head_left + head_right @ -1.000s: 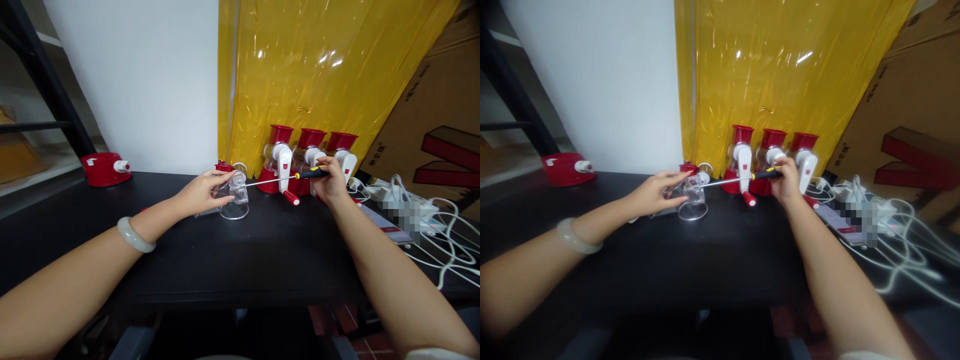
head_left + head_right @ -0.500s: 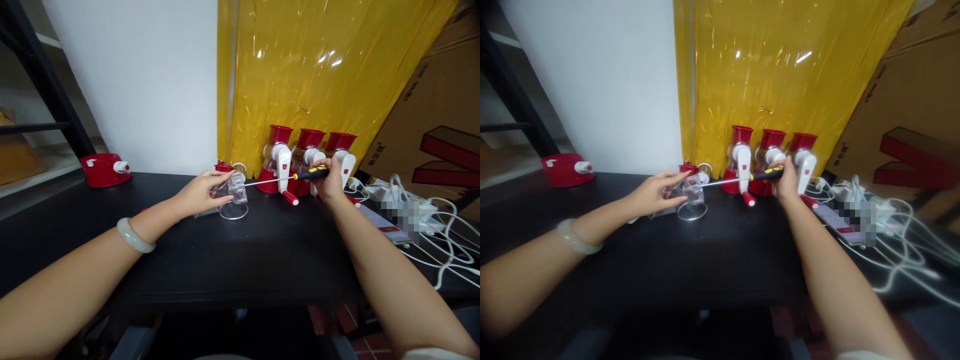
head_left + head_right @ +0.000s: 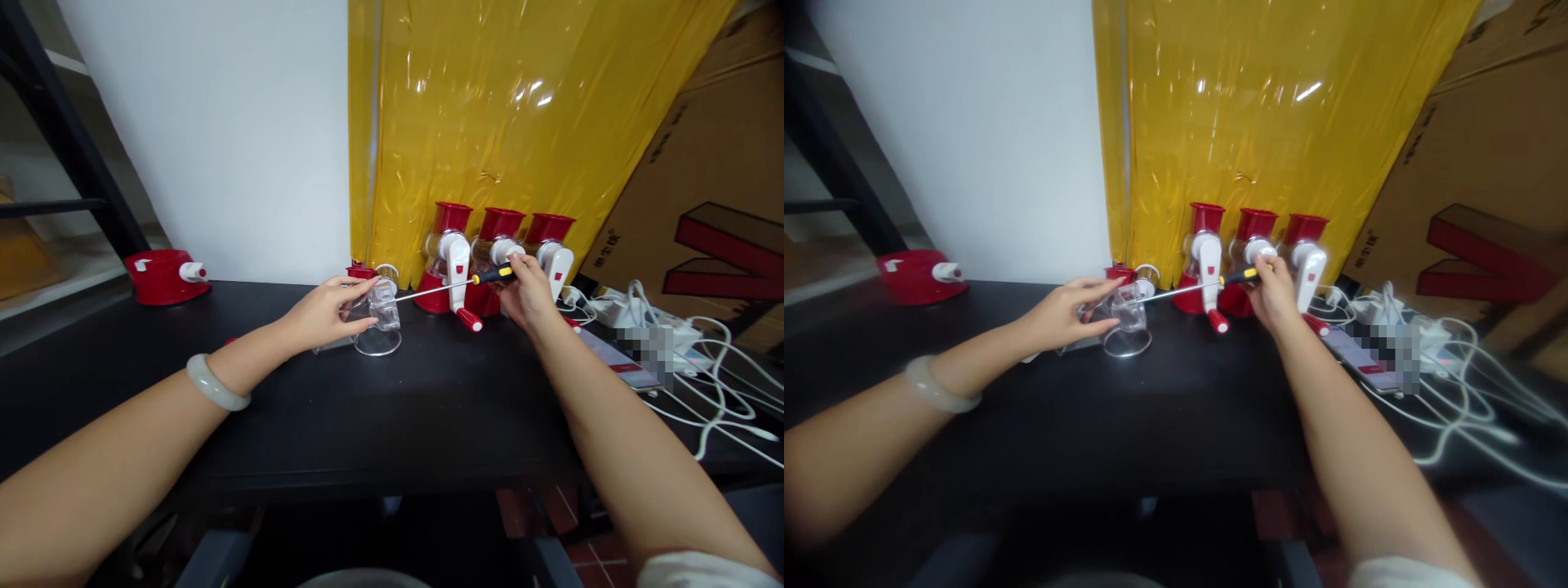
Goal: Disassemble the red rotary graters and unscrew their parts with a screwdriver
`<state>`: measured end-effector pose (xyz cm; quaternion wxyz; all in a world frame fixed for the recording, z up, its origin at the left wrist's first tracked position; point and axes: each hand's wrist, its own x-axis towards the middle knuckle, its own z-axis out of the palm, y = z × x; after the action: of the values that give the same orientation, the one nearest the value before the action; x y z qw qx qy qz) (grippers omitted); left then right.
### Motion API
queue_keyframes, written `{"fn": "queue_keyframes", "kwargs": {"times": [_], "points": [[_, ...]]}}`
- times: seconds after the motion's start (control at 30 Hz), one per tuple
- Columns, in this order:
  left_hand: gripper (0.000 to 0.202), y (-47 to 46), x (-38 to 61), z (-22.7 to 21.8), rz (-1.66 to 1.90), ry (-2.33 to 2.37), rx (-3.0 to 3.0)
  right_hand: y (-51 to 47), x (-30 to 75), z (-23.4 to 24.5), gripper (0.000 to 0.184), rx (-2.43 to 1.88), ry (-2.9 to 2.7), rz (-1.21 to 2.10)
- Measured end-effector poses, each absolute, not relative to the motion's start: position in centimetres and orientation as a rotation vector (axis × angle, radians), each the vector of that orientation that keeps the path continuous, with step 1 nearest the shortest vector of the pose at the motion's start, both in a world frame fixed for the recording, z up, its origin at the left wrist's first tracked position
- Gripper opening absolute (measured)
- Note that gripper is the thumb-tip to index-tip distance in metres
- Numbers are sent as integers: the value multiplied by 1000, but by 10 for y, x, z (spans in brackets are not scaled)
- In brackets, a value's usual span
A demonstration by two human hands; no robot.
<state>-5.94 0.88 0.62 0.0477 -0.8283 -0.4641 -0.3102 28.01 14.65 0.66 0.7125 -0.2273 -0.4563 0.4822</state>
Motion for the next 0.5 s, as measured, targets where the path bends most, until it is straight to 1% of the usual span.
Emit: {"fn": "queue_keyframes", "kwargs": {"times": [0.17, 0.2, 0.27, 0.33, 0.37, 0.43, 0.5], "points": [[68, 10, -61, 4, -949, -1422, -2533, 140, 283, 10, 15, -438, -952, 1225], [68, 10, -61, 4, -949, -1422, -2532, 140, 283, 10, 15, -434, -973, 1223], [68, 11, -61, 4, -952, -1422, -2529, 142, 283, 9, 27, -446, -1016, 1150], [67, 11, -61, 5, -955, -1420, -2525, 146, 284, 7, 41, -497, -1055, 1004], [67, 11, -61, 5, -957, -1419, -2524, 147, 284, 6, 43, -535, -1078, 923], [68, 11, -61, 5, -961, -1408, -2525, 150, 286, 5, 41, -607, -1129, 797], [67, 11, -61, 5, -967, -1400, -2527, 151, 288, 4, 34, -648, -1167, 744]]}}
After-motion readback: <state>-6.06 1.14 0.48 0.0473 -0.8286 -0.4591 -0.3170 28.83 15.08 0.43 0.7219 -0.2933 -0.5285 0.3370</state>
